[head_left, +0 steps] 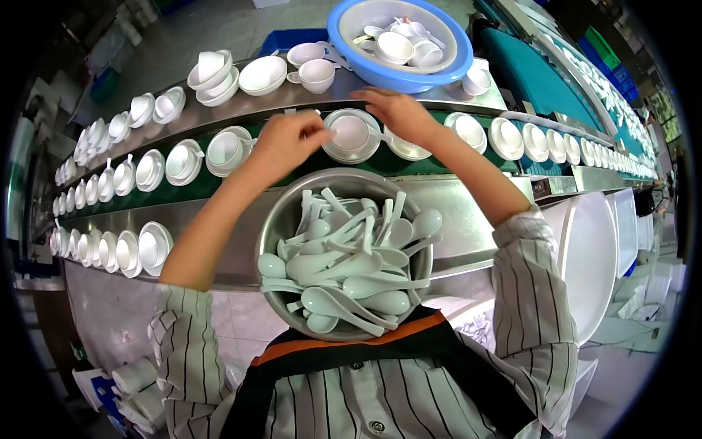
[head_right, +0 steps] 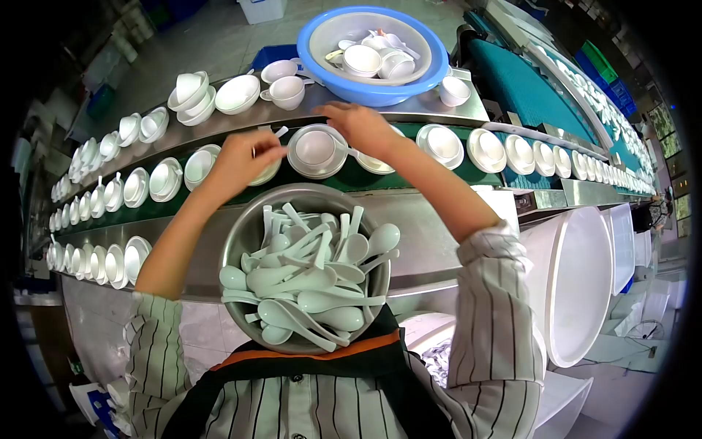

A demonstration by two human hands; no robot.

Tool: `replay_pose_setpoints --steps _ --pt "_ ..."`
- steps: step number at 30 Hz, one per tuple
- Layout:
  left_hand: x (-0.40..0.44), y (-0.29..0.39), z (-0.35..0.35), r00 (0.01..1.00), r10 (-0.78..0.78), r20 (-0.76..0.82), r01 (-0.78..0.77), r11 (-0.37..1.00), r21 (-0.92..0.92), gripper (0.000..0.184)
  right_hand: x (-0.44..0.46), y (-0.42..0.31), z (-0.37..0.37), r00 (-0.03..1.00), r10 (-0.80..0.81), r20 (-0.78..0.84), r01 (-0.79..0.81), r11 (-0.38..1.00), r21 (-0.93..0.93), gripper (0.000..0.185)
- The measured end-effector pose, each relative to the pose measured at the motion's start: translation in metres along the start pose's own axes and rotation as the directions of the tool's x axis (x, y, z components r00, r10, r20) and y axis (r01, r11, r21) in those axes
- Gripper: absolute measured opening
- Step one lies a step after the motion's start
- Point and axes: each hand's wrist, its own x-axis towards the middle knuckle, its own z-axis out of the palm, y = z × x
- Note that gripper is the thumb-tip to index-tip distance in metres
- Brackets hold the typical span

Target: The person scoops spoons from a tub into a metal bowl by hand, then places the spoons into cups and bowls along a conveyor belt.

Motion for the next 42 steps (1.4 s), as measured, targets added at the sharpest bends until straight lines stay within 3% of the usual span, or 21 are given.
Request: replay_pose_setpoints --steps 2,3,5,7,8,11,12,13,15,17,20,22,24,25,27,30,32,35,39,41,42 --pt "-0.032 0.039 -0.004 0.972 -0.043 0.23 0.055 0.997 -0.047 0.021 -0.005 -0.039 -0.05 0.935 0.169 0.312 -0.235 0.954 0.188 0.026" --pt "-0.043 0.044 0.002 0.951 0.034 0.308 -0.026 0.999 -0.031 0.018 -0.014 -0.055 -0.066 0.856 0.22 0.468 -0.364 0.899 0.243 0.026" --pt "-0.058 0.041 0.027 0.919 0.164 0.358 -0.195 0.979 0.051 0.017 -0.041 -0.079 -0.08 0.75 0.119 0.65 -0.348 0.908 0.235 0.018" --pt "-0.06 0.034 0.041 0.904 0.132 0.407 -0.121 0.991 -0.053 0.015 -0.058 -0.094 -0.084 0.738 0.058 0.672 -0.23 0.958 0.17 0.018" --pt "-0.059 0.032 0.043 0.892 0.113 0.438 -0.076 0.992 -0.1 0.015 -0.063 -0.096 -0.09 0.772 0.1 0.628 -0.262 0.95 0.171 0.015" --pt "-0.057 0.036 0.028 0.899 0.103 0.425 0.062 0.932 -0.358 0.013 -0.054 -0.114 -0.124 0.627 0.443 0.641 -0.645 0.757 0.107 0.01" --pt "-0.056 0.034 0.023 0.932 0.2 0.303 -0.053 0.901 -0.431 0.012 -0.055 -0.113 -0.127 0.648 0.445 0.618 -0.679 0.705 0.203 0.01" --pt "-0.054 0.04 0.009 0.9 -0.008 0.436 0.22 0.871 -0.438 0.012 -0.049 -0.117 -0.134 0.6 0.486 0.635 -0.726 0.664 0.178 0.009" --pt "-0.039 0.028 0.003 0.957 0.0 0.289 0.177 0.792 -0.585 0.013 -0.038 -0.102 -0.14 0.714 0.508 0.483 -0.666 0.706 0.241 0.009" --pt "-0.025 0.029 -0.017 0.98 -0.106 0.167 0.186 0.777 -0.601 0.016 -0.024 -0.071 -0.13 0.904 0.41 0.117 -0.426 0.886 0.185 0.009" --pt "-0.007 -0.005 -0.01 0.975 -0.205 -0.091 0.093 0.741 -0.665 0.019 -0.004 -0.006 -0.077 0.931 0.316 -0.185 -0.3 0.948 0.111 0.012" --pt "-0.007 -0.023 0.002 0.948 -0.282 -0.145 0.101 0.702 -0.705 0.019 -0.006 0.028 -0.028 0.954 0.218 -0.205 -0.219 0.976 0.015 0.012" --pt "-0.014 -0.033 0.014 0.926 -0.349 -0.143 0.148 0.686 -0.712 0.02 -0.014 0.029 0.011 0.947 0.32 -0.033 -0.3 0.917 0.261 0.011" --pt "-0.017 -0.036 0.022 0.925 -0.353 -0.137 0.138 0.651 -0.746 0.022 -0.016 0.025 0.021 0.972 0.233 0.031 -0.234 0.951 0.202 0.014" --pt "-0.026 -0.032 0.033 0.931 -0.346 -0.112 0.141 0.626 -0.767 0.023 -0.025 0.014 0.023 0.951 0.27 0.148 -0.292 0.944 0.152 0.023" --pt "-0.027 -0.02 0.035 0.926 -0.366 -0.094 0.158 0.601 -0.784 0.025 -0.03 -0.027 -0.011 0.997 0.07 0.011 -0.071 0.955 0.287 0.033" --pt "-0.025 -0.019 0.039 0.941 -0.331 -0.072 0.153 0.605 -0.781 0.025 -0.037 -0.054 -0.056 0.884 0.062 0.463 -0.306 0.826 0.474 0.03" --pt "-0.02 -0.003 0.045 0.943 -0.33 -0.054 0.18 0.637 -0.75 0.021 -0.067 -0.061 -0.083 0.818 -0.151 0.555 -0.083 0.924 0.374 0.02" --pt "0.009 -0.003 0.043 0.928 -0.301 -0.219 0.122 0.801 -0.586 0.021 -0.074 -0.063 -0.115 0.844 0.07 0.531 -0.418 0.707 0.57 0.006" --pt "0.035 0.0 0.033 0.929 -0.229 -0.29 0.052 0.858 -0.51 0.022 -0.072 -0.058 -0.128 0.865 0.242 0.44 -0.5 0.505 0.704 0.008" --pt "0.051 -0.002 0.033 0.939 -0.188 -0.289 0.032 0.882 -0.47 0.023 -0.07 -0.048 -0.137 0.874 0.313 0.372 -0.485 0.5 0.718 0.009"
